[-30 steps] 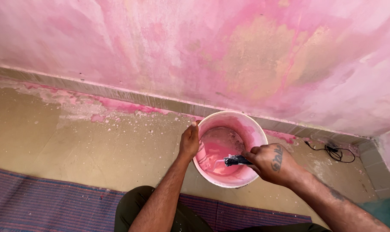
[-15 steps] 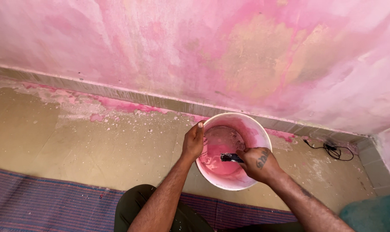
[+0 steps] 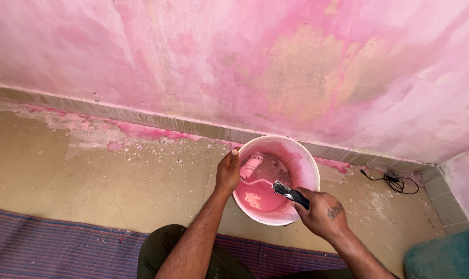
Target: The person sits on the floor and paints a wall pink using a paint roller. They repeatedly dip the roller into a bucket of pink paint, roll excess paint against the bucket rim, and apply the paint to the wall in vertical strokes.
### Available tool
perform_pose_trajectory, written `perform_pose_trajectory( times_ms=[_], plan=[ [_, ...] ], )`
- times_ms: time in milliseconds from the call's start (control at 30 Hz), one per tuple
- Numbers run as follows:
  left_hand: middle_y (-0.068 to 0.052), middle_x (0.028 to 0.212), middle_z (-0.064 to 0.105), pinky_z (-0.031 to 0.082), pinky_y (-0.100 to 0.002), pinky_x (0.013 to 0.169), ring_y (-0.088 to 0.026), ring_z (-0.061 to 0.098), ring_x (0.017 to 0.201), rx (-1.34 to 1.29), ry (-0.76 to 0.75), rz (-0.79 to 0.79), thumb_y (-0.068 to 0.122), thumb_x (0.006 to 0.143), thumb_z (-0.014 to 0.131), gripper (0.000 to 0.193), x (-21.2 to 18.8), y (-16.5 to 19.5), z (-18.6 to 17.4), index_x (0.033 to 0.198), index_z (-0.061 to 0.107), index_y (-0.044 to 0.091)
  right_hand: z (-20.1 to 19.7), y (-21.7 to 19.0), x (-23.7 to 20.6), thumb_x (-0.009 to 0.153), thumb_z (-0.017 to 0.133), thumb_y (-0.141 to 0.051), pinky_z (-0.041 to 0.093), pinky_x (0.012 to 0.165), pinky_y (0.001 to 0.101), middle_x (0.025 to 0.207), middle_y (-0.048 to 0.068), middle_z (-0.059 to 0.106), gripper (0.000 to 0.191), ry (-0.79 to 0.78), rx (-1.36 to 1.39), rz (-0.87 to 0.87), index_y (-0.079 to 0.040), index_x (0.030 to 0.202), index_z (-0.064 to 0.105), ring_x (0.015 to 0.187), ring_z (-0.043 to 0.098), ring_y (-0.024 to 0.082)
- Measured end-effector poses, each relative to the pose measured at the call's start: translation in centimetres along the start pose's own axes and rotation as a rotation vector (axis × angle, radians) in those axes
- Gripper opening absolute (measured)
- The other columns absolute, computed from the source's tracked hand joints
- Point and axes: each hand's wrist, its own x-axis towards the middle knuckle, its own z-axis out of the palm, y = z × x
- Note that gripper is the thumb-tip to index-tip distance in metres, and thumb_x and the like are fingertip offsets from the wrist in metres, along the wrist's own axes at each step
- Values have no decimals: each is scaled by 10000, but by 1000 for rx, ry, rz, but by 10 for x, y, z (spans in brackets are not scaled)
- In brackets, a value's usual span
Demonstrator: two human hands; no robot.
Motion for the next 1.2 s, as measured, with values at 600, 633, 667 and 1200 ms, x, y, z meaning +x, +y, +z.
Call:
perform_pose_trajectory(
  times_ms=[600,633,667,1200],
  plan=[
    [-131,1064,740,615,-373,810,-216,732,939,80,-9,-150,472,1047,354,554,-5,20,1,1291,668,86,62,0,22,873,686,-287,584,687,458,827,125,735,433,17,-98,-22,-161,1285,647,712,737,319],
    [-118,1070,729,639,-374,799,-213,730,934,62,-20,-219,456,1034,357,535,-7,23,4,1311,656,109,65,0,25,869,693,-284,580,682,465,823,131,731,416,37,-101,-32,-155,1263,657,716,733,326],
    [-117,1076,732,631,-382,792,-217,729,934,42,-31,-172,446,1036,366,528,-9,26,7,1318,647,100,69,0,29,865,700,-281,576,677,472,819,137,727,399,56,-102,-43,-149,1240,668,719,729,332],
    [-156,1071,764,552,-387,846,-235,724,958,60,84,-33,432,1081,367,540,8,-7,-3,1277,674,33,31,-14,10,843,715,-266,569,665,485,825,128,748,377,156,-49,-122,-167,1206,691,713,728,347]
  ],
)
